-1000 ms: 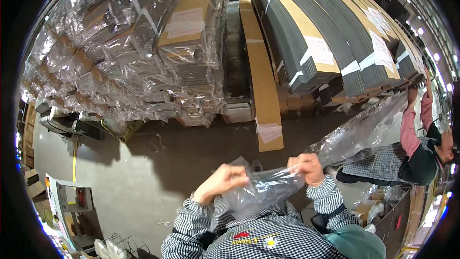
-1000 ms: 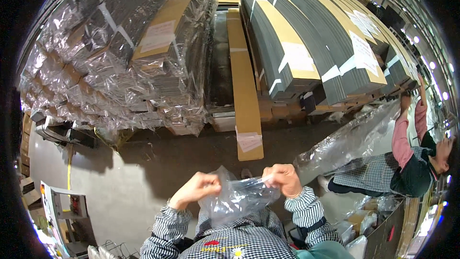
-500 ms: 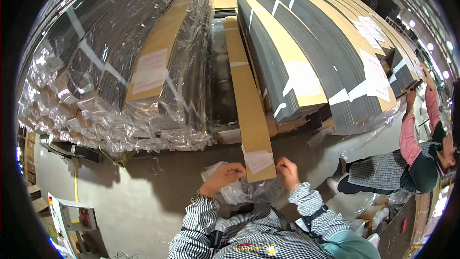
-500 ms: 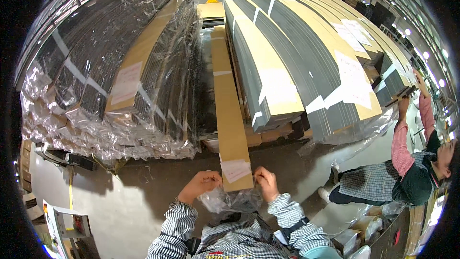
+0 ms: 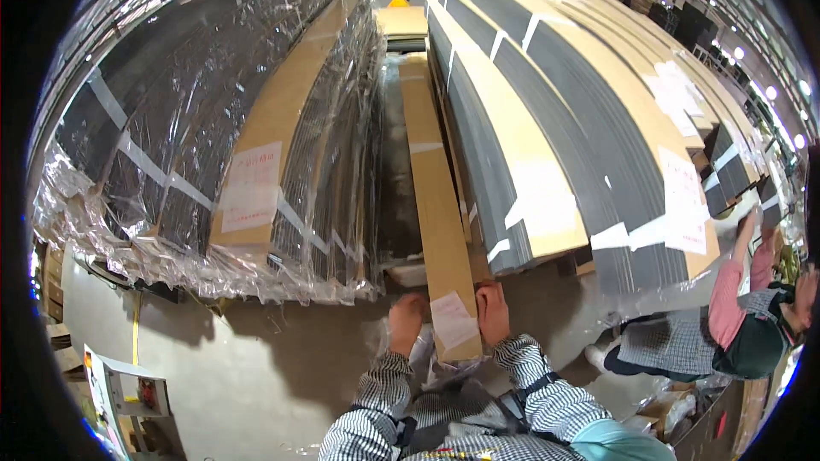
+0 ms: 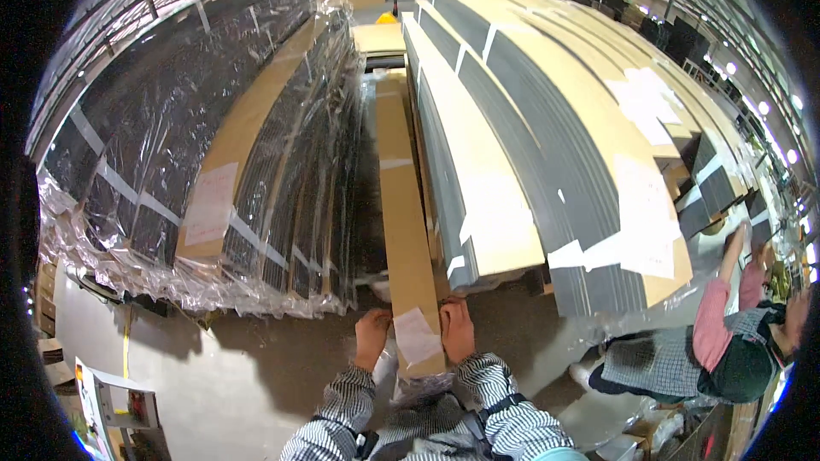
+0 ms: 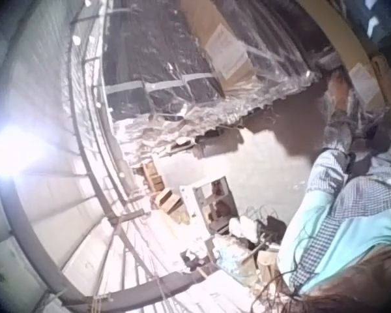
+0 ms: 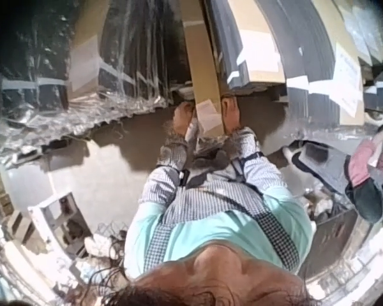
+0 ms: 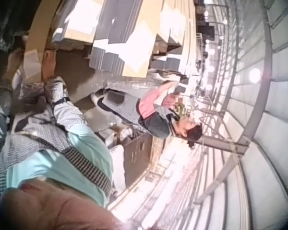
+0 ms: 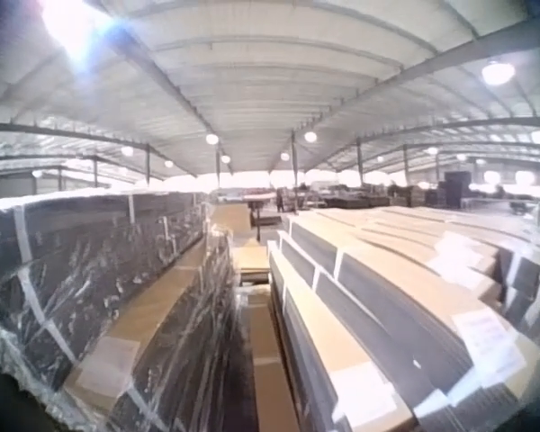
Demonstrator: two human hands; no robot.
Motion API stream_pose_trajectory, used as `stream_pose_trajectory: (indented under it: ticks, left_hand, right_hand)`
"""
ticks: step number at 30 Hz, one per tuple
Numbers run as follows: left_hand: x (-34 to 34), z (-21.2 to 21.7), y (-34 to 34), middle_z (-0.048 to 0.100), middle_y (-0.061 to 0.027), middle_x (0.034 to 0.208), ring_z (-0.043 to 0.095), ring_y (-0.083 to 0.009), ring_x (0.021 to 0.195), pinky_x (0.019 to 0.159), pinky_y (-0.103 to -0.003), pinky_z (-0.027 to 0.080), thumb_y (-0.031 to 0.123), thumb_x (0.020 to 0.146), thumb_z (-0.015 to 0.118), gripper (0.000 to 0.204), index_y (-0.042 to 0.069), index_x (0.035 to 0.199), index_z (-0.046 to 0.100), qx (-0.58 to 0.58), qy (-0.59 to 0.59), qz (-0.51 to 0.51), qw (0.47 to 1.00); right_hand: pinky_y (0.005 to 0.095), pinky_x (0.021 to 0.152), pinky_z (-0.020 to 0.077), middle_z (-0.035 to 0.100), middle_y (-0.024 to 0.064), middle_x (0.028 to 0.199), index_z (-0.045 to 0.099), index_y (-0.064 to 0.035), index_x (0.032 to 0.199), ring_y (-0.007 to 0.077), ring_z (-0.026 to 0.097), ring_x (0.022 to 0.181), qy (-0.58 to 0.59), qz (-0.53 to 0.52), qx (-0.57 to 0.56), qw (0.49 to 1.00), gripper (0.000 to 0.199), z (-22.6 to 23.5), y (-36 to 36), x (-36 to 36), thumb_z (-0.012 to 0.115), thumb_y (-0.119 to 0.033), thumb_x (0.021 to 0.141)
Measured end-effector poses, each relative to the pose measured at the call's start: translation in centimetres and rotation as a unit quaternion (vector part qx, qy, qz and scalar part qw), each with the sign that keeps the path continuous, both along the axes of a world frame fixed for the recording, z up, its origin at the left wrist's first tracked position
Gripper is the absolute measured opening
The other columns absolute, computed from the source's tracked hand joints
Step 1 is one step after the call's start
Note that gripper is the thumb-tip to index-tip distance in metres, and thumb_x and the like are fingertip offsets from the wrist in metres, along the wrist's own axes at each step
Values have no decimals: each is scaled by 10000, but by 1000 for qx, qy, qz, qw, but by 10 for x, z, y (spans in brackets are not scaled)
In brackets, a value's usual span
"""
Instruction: The recorder is wrapping long rectangular objects in plastic bags or sleeves and organizing them.
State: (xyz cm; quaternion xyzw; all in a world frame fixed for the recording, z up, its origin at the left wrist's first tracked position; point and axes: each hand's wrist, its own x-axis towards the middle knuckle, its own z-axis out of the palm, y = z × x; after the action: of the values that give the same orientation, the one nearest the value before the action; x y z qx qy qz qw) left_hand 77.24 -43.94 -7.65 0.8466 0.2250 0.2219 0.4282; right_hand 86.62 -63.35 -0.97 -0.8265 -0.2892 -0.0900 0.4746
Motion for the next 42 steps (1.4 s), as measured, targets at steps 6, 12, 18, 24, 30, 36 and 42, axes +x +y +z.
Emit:
stream_pose_trajectory:
  ticks: [6, 12, 18, 24, 30, 36, 42]
  left_hand:
    - [-18, 64, 21, 544, 13, 680, 455, -54, 553, 501, -223, 360, 188, 1003, 553, 194, 37, 984, 673, -408, 32, -66, 910]
    - [-2, 53, 37, 579, 4, 656, 501, -69, 550, 482, -264, 376, 190, 990, 542, 193, 40, 961, 660, -18, -53, -124, 991]
    - [15, 64, -48, 329, -70, 594, 348, -197, 518, 529, -366, 376, 261, 993, 538, 343, 23, 752, 487, -453, 32, 134, 881]
    - [-12, -67, -37, 667, -252, 759, 677, -392, 703, 621, -490, 526, 300, 845, 640, 305, 1, 893, 680, -87, 221, 159, 958]
    - [-40, -93, -27, 671, -244, 800, 657, -429, 761, 657, -496, 526, 215, 838, 599, 348, 100, 1165, 641, -101, 177, -70, 976]
    - [-60, 87, -21, 669, -233, 842, 640, -403, 711, 601, -450, 498, 44, 809, 584, 549, 101, 1350, 508, -60, 32, 22, 997]
    - [-98, 89, -19, 625, -193, 754, 608, -314, 612, 547, -349, 449, -12, 841, 592, 554, 57, 1377, 469, 6, 39, 10, 999]
  right_hand:
    - [494, 619, 476, 605, 247, 884, 535, -34, 1057, 450, 603, 755, 62, 3, 27, 998, 156, -11, -13, -2, 511, -164, 975]
    - [467, 588, 489, 648, 174, 842, 551, -66, 1072, 390, 636, 731, 111, 17, -228, 967, 202, -65, -10, 36, 508, -242, 983]
    - [442, 588, 449, 632, 130, 742, 622, -25, 886, 302, 575, 635, 392, -151, 59, 906, 353, -188, 0, 29, 499, -339, 991]
    - [401, 1001, 434, 536, 185, 1309, 505, -26, 1325, 307, 529, 1151, 403, -24, 103, 909, 410, -299, -10, 2, 412, -281, 1017]
    - [427, 626, 494, 676, 101, 927, 610, -3, 1166, 297, 607, 704, 71, 60, 40, 995, 340, -228, -17, 15, 406, -243, 1038]
    - [394, 720, 539, 685, 91, 987, 552, -17, 1303, 292, 636, 779, 264, 120, 253, 923, 332, -54, 22, -16, 461, -159, 1017]
    - [359, 630, 483, 613, 93, 762, 541, -5, 1155, 230, 583, 655, 107, 30, 8, 994, 209, -9, 5, -62, 547, -13, 946]
